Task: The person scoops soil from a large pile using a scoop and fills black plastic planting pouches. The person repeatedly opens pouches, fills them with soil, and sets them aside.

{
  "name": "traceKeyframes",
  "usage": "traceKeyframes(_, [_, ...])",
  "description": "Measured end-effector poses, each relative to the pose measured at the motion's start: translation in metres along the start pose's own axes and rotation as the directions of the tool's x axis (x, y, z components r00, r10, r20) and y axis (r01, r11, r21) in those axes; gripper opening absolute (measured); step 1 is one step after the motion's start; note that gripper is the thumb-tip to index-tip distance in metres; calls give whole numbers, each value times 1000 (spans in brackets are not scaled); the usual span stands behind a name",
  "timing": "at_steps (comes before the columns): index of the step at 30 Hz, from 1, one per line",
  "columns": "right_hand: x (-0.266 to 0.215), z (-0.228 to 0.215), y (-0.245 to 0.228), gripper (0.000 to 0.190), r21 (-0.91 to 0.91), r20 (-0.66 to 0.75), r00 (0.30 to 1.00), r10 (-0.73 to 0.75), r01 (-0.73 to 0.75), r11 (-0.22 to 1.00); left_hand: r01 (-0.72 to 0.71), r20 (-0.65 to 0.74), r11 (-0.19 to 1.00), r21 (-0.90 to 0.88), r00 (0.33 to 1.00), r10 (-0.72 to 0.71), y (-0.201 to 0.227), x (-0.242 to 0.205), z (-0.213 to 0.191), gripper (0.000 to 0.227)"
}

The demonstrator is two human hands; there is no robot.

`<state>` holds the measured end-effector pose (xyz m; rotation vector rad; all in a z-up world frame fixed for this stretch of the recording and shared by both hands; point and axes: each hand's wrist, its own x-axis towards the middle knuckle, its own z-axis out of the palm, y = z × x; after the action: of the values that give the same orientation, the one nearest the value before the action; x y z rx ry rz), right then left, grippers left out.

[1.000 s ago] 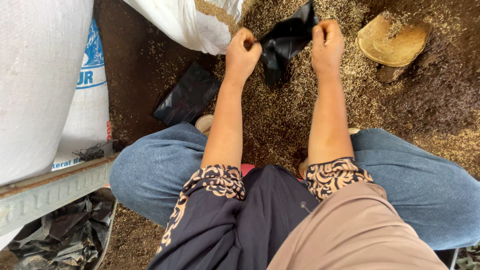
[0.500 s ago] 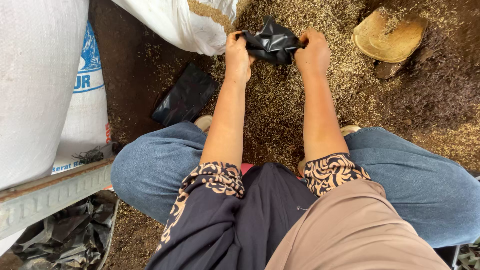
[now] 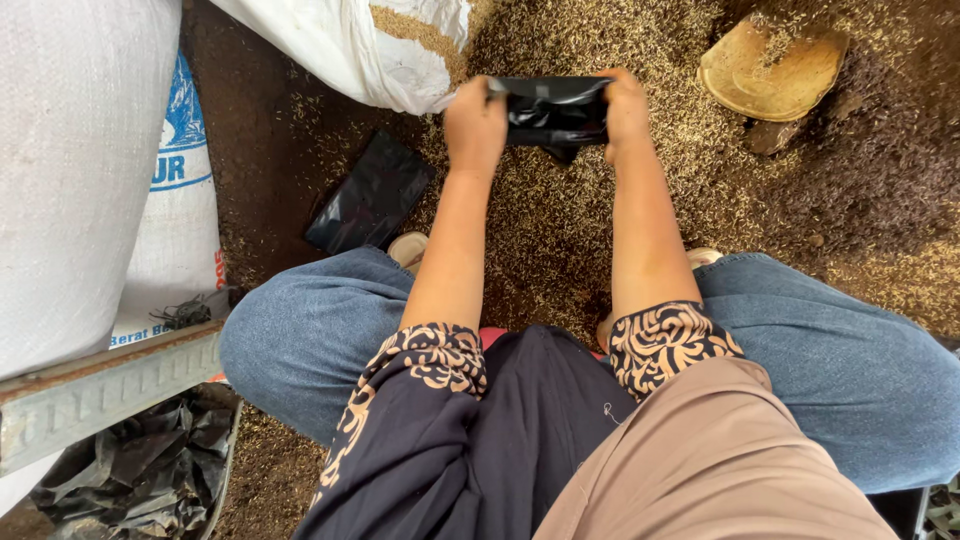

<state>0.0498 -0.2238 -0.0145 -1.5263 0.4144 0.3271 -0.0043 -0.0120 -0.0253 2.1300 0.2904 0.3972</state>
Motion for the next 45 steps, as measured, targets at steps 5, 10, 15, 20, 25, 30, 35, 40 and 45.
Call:
traceKeyframes(5, [-31, 14, -9, 27, -577, 252, 966, 52, 107, 810, 418, 28, 682, -600, 863, -504, -52, 19, 10, 25])
traceKeyframes(10, [-12, 8, 1, 27, -819, -126, 935, -332, 91, 566, 388, 322, 829, -403, 908, -268, -26, 3, 16, 32])
traceKeyframes(15, [-11, -1, 2, 16, -771, -113, 812, -573, 292, 566, 248, 299, 967, 56, 920, -253, 28, -10, -3, 35])
traceKeyframes(20, [-36, 25, -15, 24, -846, 69, 916, -395, 264, 463, 264, -15, 965, -13, 964, -264, 8, 6, -25, 37])
traceKeyframes(25, [-52, 28, -18, 34, -648, 240, 419, -876, 741, 177, 221, -14, 974, 51, 975, -220, -16, 9, -9, 36])
traceKeyframes(30, [-33, 60, 35, 25, -467, 337, 815, -470, 579, 668, 256, 117, 890, -379, 967, -228, -12, 9, 11, 35])
traceKeyframes(35, [0, 53, 27, 43, -872, 394, 919, -32, 384, 302, 156, 297, 980, -126, 948, -113, -3, -3, 4, 40])
traceKeyframes(40, [-31, 48, -6, 70, -819, 507, 862, -10, 485, 306, 204, 125, 974, 102, 968, -216, -9, -10, -10, 29])
traceKeyframes(45, [-48, 57, -15, 62, -935, 344, 935, 88, 333, 123, 221, -40, 965, 138, 975, -218, -17, -3, -8, 39])
